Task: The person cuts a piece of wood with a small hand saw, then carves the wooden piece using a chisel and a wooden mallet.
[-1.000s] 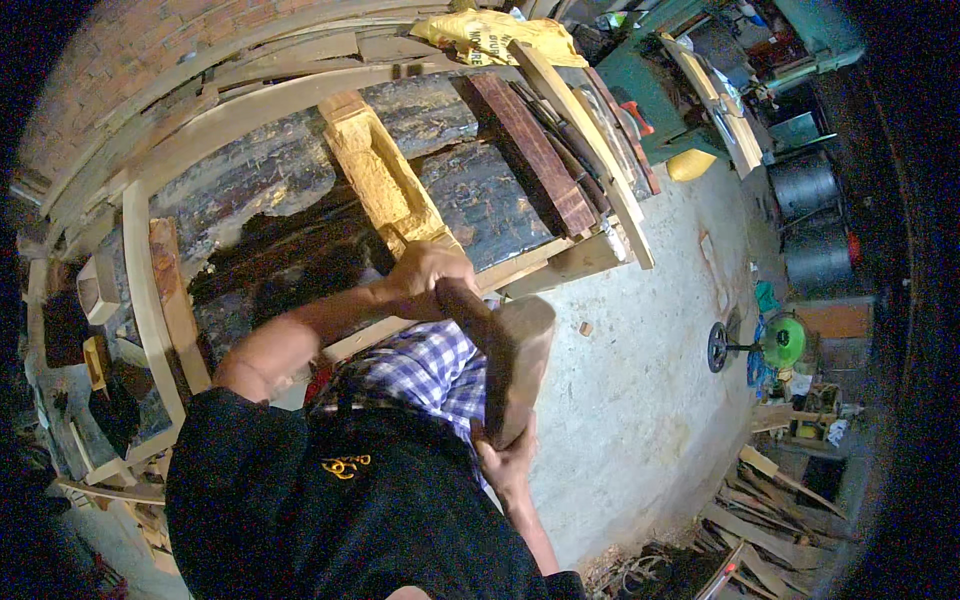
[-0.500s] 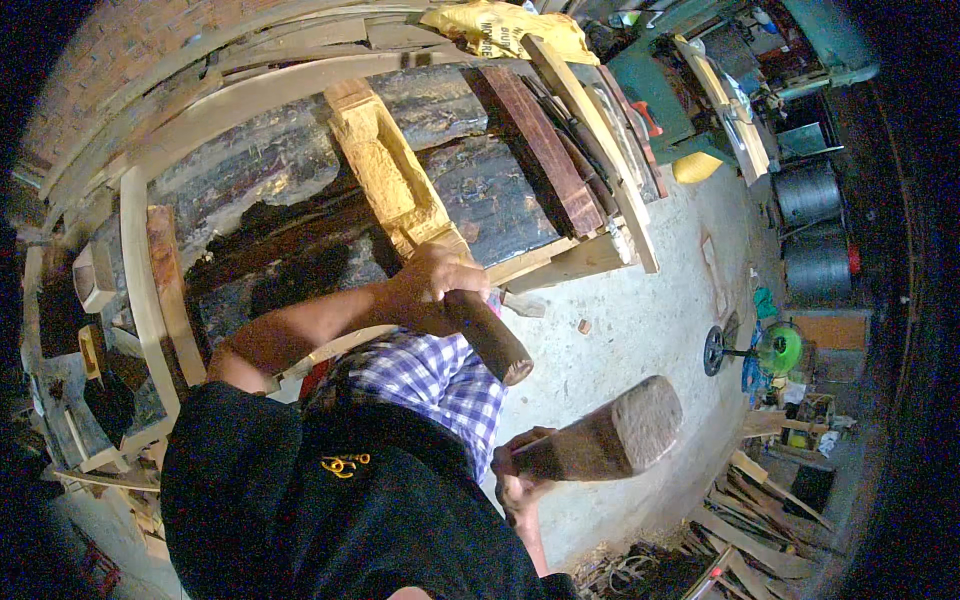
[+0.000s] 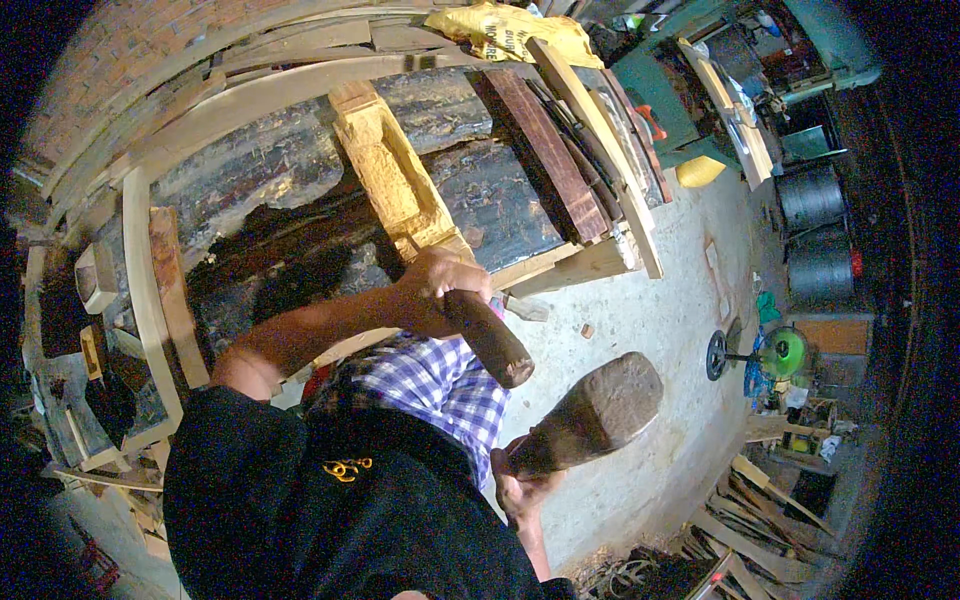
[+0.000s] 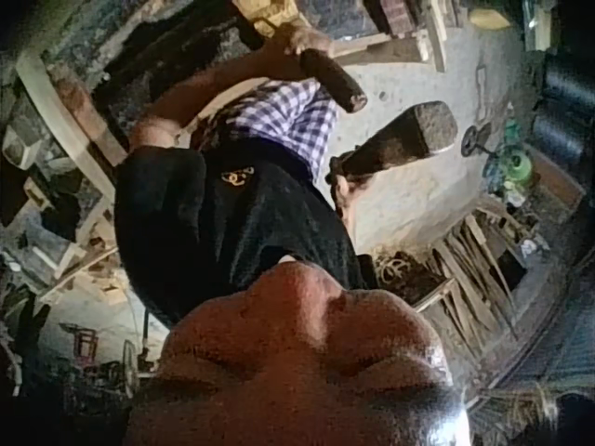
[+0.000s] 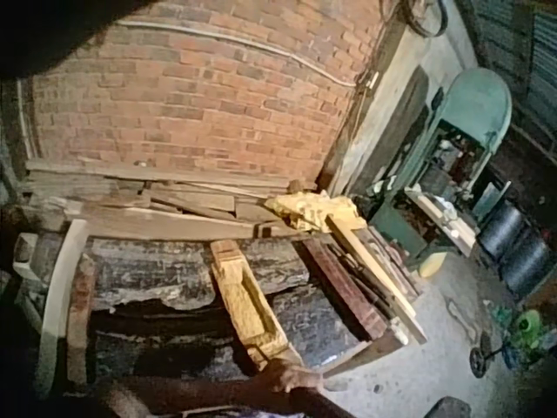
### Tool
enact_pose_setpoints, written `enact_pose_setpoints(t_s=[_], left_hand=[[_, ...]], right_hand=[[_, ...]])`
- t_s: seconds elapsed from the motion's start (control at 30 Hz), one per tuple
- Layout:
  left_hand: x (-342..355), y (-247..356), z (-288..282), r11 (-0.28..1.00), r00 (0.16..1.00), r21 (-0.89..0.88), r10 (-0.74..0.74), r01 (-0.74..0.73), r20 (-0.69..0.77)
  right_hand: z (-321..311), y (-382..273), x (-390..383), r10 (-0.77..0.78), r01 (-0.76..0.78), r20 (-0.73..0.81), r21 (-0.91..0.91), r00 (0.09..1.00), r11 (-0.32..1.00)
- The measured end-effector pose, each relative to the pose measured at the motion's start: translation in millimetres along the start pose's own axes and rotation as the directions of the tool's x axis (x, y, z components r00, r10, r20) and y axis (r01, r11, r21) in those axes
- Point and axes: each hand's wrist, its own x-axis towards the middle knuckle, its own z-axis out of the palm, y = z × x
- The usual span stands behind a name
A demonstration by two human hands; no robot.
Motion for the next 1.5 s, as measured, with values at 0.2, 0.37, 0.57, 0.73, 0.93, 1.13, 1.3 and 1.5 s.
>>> enact_pose_setpoints(t_s=[0.2, 0.37, 0.57, 0.73, 0.93, 1.13, 1.3, 1.5], left_hand=[[-5.9, -3.6, 2.5, 0.991, 0.995, -0.082, 0.099, -0.101, -0.030], [-0.4, -11.5, -8.2, 1.000, 0.999, 0.019, -0.010, 0.011, -0.047], [8.5, 2.3, -6.7, 0.995, 0.998, 0.091, 0.050, -0.047, -0.032], [12.2, 19.0, -1.2, 0.995, 0.995, 0.039, 0.093, -0.094, 0.022], [10.1, 16.1, -4.0, 1.000, 1.000, 0.004, -0.014, 0.014, 0.011], [14.5, 15.1, -8.0, 0.999, 1.000, -0.036, -0.006, 0.006, -0.007], [12.8, 12.3, -6.0, 0.998, 0.998, -0.056, -0.028, 0.031, 0.049], [12.4, 9.8, -8.3, 0.991, 0.994, -0.099, -0.079, 0.086, 0.070]], right_hand=[[-18.4, 6.6, 13.2, -0.159, 0.142, 0.264, 0.081, 0.951, 0.986], [3.8, 31.7, 4.6, 0.042, -0.023, 0.111, -0.172, 0.993, 0.985], [2.5, 0.7, 3.6, -0.350, 0.350, 0.004, 0.045, 0.937, 0.936], [3.5, -17.2, -3.7, -0.166, 0.161, 0.081, 0.057, 0.983, 0.985], [5.1, -3.1, -8.6, -0.071, 0.070, 0.005, 0.062, 0.997, 0.996], [0.6, -5.5, -6.3, 0.019, -0.028, 0.077, 0.119, 0.997, 0.992], [0.0, -8.9, -6.8, -0.006, 0.003, 0.016, 0.200, 1.000, 0.980], [-28.0, 1.0, 0.6, 0.023, 0.061, 0.395, -0.200, 0.918, 0.978]])
